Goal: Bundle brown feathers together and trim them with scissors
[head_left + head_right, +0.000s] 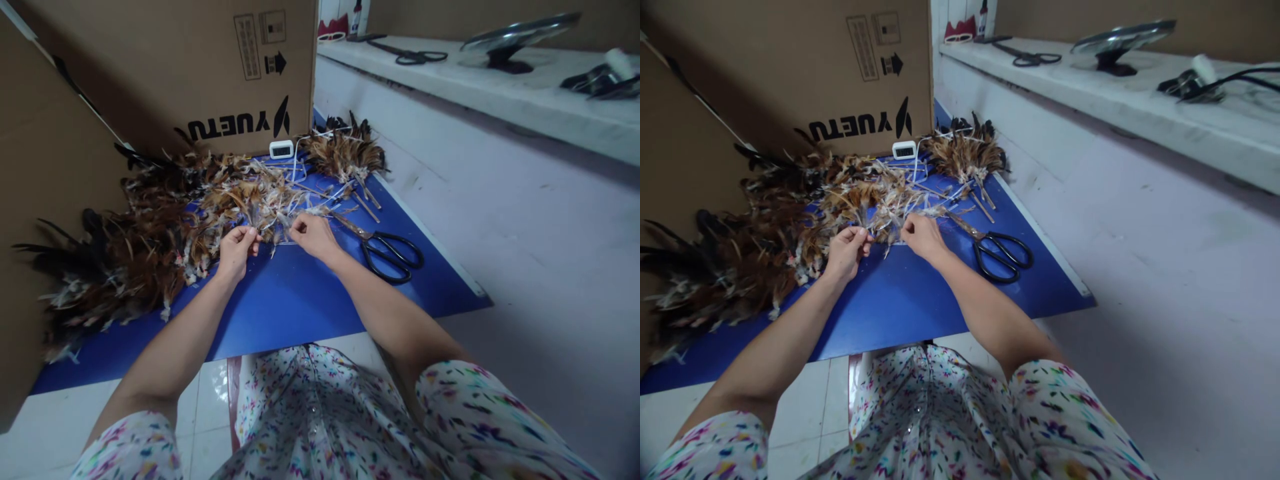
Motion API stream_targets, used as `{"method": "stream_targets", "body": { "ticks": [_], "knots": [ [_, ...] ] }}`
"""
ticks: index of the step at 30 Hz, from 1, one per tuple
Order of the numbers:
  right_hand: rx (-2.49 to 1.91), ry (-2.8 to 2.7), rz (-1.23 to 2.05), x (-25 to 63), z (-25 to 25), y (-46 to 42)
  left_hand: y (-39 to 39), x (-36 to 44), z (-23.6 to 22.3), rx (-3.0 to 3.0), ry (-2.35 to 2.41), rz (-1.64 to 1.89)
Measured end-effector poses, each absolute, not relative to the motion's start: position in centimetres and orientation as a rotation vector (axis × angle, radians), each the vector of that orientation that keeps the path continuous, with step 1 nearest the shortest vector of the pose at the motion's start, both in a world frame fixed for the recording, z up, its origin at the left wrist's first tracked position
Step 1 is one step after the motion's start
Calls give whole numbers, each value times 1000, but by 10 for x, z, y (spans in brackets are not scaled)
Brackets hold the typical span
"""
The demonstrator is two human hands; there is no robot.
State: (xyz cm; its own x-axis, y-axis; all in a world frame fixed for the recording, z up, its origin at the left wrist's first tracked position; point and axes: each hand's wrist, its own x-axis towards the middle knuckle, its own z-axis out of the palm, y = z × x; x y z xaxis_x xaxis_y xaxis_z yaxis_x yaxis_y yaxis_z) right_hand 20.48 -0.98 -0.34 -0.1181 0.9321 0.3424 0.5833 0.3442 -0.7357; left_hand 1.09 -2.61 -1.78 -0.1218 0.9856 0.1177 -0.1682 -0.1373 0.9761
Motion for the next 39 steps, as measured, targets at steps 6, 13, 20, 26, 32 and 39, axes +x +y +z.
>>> {"method": "stream_targets", "body": {
  "ticks": [6, 13, 20, 26, 32, 39],
  "knots": [
    [-1141, -1809, 652, 201, -9, -11, -27, 11, -18, 1127, 1084, 1458],
    [-1041, -1981, 407, 200, -6, -16, -28, 12, -18, 1150, 1129, 1424],
    [-997, -2009, 367, 200, -4, -20, -31, 15, -15, 1181, 1119, 1358],
    [-990, -1993, 368, 199, -2, -21, -33, 16, -16, 1219, 1139, 1315],
    [-969, -1999, 366, 198, -5, -21, -33, 16, -17, 1249, 1129, 1313],
    [-964, -1929, 395, 196, -2, -24, -32, 17, -17, 1209, 1114, 1373]
  ]
}}
